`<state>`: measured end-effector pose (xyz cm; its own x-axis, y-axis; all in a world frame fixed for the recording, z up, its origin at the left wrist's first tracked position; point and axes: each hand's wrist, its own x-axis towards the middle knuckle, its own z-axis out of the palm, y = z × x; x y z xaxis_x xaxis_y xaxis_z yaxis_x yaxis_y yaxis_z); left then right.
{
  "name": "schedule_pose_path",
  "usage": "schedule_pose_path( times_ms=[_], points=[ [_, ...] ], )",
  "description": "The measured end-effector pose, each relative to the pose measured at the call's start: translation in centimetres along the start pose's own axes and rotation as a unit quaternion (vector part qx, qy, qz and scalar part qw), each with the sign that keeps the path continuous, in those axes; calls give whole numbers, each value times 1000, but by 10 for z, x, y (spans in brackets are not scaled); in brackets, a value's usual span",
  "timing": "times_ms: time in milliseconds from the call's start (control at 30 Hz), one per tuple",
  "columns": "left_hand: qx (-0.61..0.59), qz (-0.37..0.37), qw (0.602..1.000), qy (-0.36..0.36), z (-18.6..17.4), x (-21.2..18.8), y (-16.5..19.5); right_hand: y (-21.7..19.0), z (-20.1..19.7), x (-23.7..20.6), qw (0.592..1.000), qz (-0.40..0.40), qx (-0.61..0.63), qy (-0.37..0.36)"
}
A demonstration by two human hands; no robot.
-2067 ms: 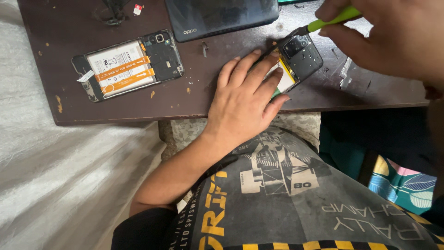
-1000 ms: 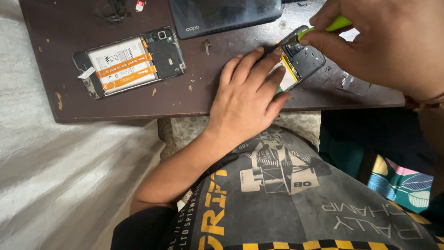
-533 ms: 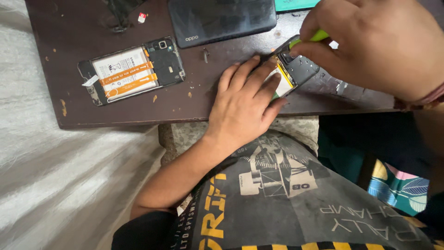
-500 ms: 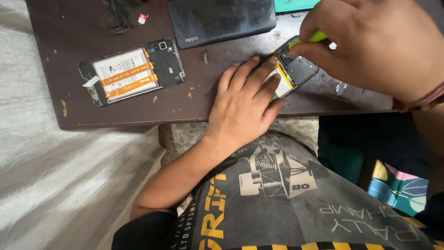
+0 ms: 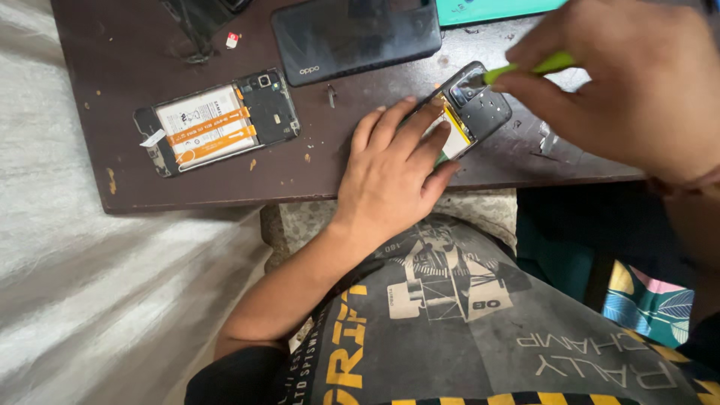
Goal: The person pries open a smartphone on a desk, using a green-handled pry tool and a small screwdriver to work around the edges of the device and remove its back cover, exposing the battery. A second disassembled phone with its battery exposed lies on the desk beside the one being worked on.
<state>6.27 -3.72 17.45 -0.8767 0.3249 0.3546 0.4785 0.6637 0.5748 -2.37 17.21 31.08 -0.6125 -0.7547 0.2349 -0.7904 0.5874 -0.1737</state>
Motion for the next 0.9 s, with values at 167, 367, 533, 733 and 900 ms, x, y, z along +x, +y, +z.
schedule_pose_path(
  times_ms=[167, 367, 533, 733, 900],
  points=[
    [0, 2, 1000, -7, 0, -1, 0, -5, -1, -18, 999, 28, 24, -33],
    [0, 5, 1000, -6, -1, -1, -1, -7, 4, -29, 997, 32, 18, -64],
    [2, 1, 1000, -9, -2, 0, 0, -8, 3, -31, 997, 33, 28, -56],
    [1, 0, 1000, -12, -2, -1, 0, -10, 3, -32, 997, 39, 26, -60],
    [2, -9, 1000, -20, -1, 0, 1, -9, 3, -35, 994, 56, -13, -90]
  ],
)
